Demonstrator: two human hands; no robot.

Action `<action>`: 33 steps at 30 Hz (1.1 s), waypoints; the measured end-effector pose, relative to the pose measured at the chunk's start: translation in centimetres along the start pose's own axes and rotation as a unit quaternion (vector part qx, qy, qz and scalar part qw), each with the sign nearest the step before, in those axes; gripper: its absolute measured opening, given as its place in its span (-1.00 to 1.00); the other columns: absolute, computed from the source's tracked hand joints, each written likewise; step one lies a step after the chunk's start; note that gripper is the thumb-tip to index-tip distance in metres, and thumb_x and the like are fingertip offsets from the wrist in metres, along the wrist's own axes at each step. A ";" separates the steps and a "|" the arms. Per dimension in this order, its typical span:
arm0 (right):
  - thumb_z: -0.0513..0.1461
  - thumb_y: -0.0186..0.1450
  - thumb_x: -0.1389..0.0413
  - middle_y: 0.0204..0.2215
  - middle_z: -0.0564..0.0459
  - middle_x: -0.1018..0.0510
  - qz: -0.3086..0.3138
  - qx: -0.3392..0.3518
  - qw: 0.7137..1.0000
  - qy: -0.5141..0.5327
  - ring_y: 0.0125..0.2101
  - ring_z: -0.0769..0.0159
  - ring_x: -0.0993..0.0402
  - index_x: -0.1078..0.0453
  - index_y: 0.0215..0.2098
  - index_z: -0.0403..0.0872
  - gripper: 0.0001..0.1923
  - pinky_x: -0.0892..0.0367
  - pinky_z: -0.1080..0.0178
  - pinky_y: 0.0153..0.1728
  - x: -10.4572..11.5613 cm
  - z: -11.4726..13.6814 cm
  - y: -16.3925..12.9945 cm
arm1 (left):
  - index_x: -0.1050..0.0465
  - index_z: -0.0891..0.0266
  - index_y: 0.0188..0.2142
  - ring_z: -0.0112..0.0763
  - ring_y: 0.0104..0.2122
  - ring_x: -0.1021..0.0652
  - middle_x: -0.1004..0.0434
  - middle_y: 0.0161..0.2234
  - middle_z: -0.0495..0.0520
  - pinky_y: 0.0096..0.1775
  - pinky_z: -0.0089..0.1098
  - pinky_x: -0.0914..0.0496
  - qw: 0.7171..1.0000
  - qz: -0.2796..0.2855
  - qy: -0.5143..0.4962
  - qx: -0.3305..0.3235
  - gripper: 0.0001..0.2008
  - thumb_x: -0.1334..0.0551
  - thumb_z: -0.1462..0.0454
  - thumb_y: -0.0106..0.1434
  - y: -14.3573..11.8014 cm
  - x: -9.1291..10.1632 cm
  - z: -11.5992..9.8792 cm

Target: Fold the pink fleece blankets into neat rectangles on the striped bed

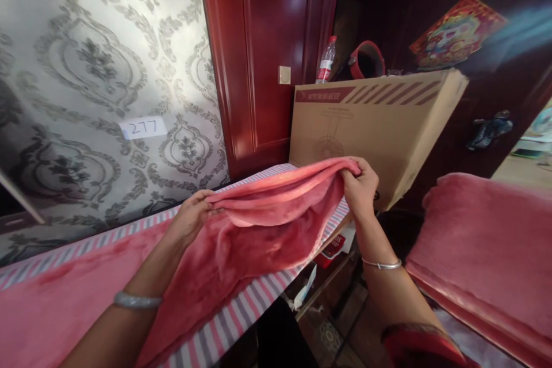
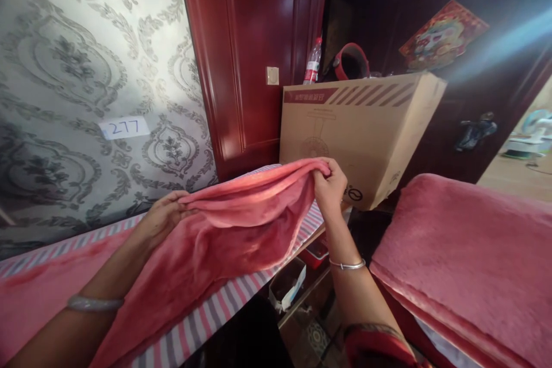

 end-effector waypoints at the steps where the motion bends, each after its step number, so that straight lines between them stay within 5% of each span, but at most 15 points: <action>1: -0.19 0.12 -0.09 -0.41 0.05 -0.55 -0.003 -0.008 1.000 0.007 -0.36 0.24 -0.45 -0.45 -0.34 -0.07 -0.82 -0.34 0.20 -0.27 0.2 -0.3 0.0 | -0.44 0.20 -0.22 -0.35 -0.27 -0.55 -0.52 -0.29 -0.01 -0.13 -0.28 -0.49 0.998 0.000 0.054 -0.041 -0.66 -0.30 0.30 -0.07 0.4 -0.2 -0.1; 3: -0.15 0.14 -0.12 -0.36 0.03 -0.57 -0.009 -0.025 1.000 0.017 -0.34 0.23 -0.46 -0.47 -0.30 -0.07 -0.80 -0.34 0.19 -0.25 0.7 -1.0 0.0 | -0.42 0.19 -0.08 -0.30 -0.15 -0.52 -0.49 -0.16 0.04 -0.06 -0.25 -0.46 0.966 0.012 0.210 -0.153 -0.56 -0.25 0.33 -0.03 0.9 -0.5 -0.1; 6: -0.12 0.13 -0.17 -0.27 0.00 -0.58 -0.027 -0.046 0.998 0.025 -0.27 0.20 -0.47 -0.48 -0.22 -0.07 -0.72 -0.35 0.16 -0.19 1.4 -2.0 -0.2 | -0.37 0.20 0.02 -0.24 -0.02 -0.47 -0.42 -0.05 0.11 0.05 -0.20 -0.40 0.847 0.075 0.409 -0.330 -0.54 -0.22 0.35 0.07 1.3 -1.2 0.4; 8: -0.13 0.12 -0.18 -0.26 -0.01 -0.59 -0.033 -0.058 0.997 0.034 -0.25 0.19 -0.47 -0.49 -0.22 -0.07 -0.72 -0.35 0.15 -0.16 1.7 -2.6 -0.3 | -0.38 0.20 0.01 -0.26 -0.04 -0.47 -0.39 -0.06 0.13 0.02 -0.24 -0.40 0.777 0.120 0.474 -0.396 -0.63 -0.17 0.34 0.19 1.5 -1.5 1.0; 10: -0.13 0.10 -0.18 -0.27 0.00 -0.59 -0.030 -0.074 0.995 0.052 -0.24 0.18 -0.47 -0.50 -0.24 -0.07 -0.72 -0.34 0.15 -0.15 1.8 -3.0 -0.4 | -0.43 0.19 -0.05 -0.29 -0.10 -0.49 -0.40 -0.10 0.13 -0.06 -0.29 -0.43 0.738 0.137 0.507 -0.423 -0.74 -0.11 0.33 0.28 1.6 -1.6 1.4; 13: -0.13 0.06 -0.21 -0.30 0.02 -0.58 -0.029 -0.110 0.990 0.086 -0.26 0.20 -0.45 -0.50 -0.26 -0.07 -0.71 -0.33 0.16 -0.16 1.9 -3.4 -0.5 | -0.45 0.19 -0.13 -0.30 -0.19 -0.52 -0.45 -0.19 0.10 -0.14 -0.32 -0.43 0.747 0.122 0.517 -0.399 -0.77 -0.04 0.27 0.34 2.0 -1.4 1.5; 19: -0.15 -0.05 -0.28 -0.46 0.15 -0.51 -0.034 -0.219 0.956 0.192 -0.40 0.32 -0.37 -0.47 -0.41 -0.05 -0.76 -0.29 0.28 -0.29 1.9 -5.3 -1.4 | -0.40 0.20 -0.08 -0.29 -0.28 -0.53 -0.54 -0.27 0.04 -0.19 -0.31 -0.41 0.851 0.005 0.461 -0.252 -0.69 -0.02 0.13 0.31 3.4 -0.7 0.2; 22: -0.14 -0.12 -0.28 -0.57 0.20 -0.43 -0.037 -0.295 0.931 0.210 -0.52 0.37 -0.29 -0.40 -0.53 -0.04 -0.77 -0.24 0.32 -0.43 1.8 -6.7 -2.4 | -0.36 0.19 -0.02 -0.31 -0.33 -0.52 -0.53 -0.27 0.02 -0.24 -0.33 -0.42 0.877 0.041 0.434 -0.202 -0.61 -0.02 0.05 0.30 3.7 -0.7 0.4; 27: -0.12 -0.17 -0.26 -0.60 0.19 -0.43 -0.038 -0.330 0.923 0.194 -0.54 0.36 -0.29 -0.41 -0.54 -0.04 -0.75 -0.24 0.33 -0.48 2.3 -8.3 -3.9 | -0.38 0.18 -0.03 -0.22 -0.14 -0.55 -0.57 -0.10 0.07 -0.09 -0.30 -0.41 0.838 0.151 0.489 -0.192 -0.55 -0.23 0.05 0.13 3.9 -0.9 2.3; 33: -0.09 -0.14 -0.26 -0.58 0.17 -0.46 0.017 -0.335 0.928 0.161 -0.53 0.33 -0.34 -0.41 -0.50 -0.05 -0.73 -0.28 0.30 -0.46 3.4 -9.1 -4.7 | -0.47 0.19 -0.29 -0.20 -0.24 -0.56 -0.60 -0.27 0.11 -0.14 -0.25 -0.41 0.806 0.113 0.539 -0.216 -0.76 -0.09 0.16 0.18 5.2 -0.9 2.5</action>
Point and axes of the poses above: each hand's wrist, its own y-axis towards the middle knuckle, its own x-axis out of the back of the hand, z = x × y, the point moved 1 cm from there along y, towards the middle knuckle
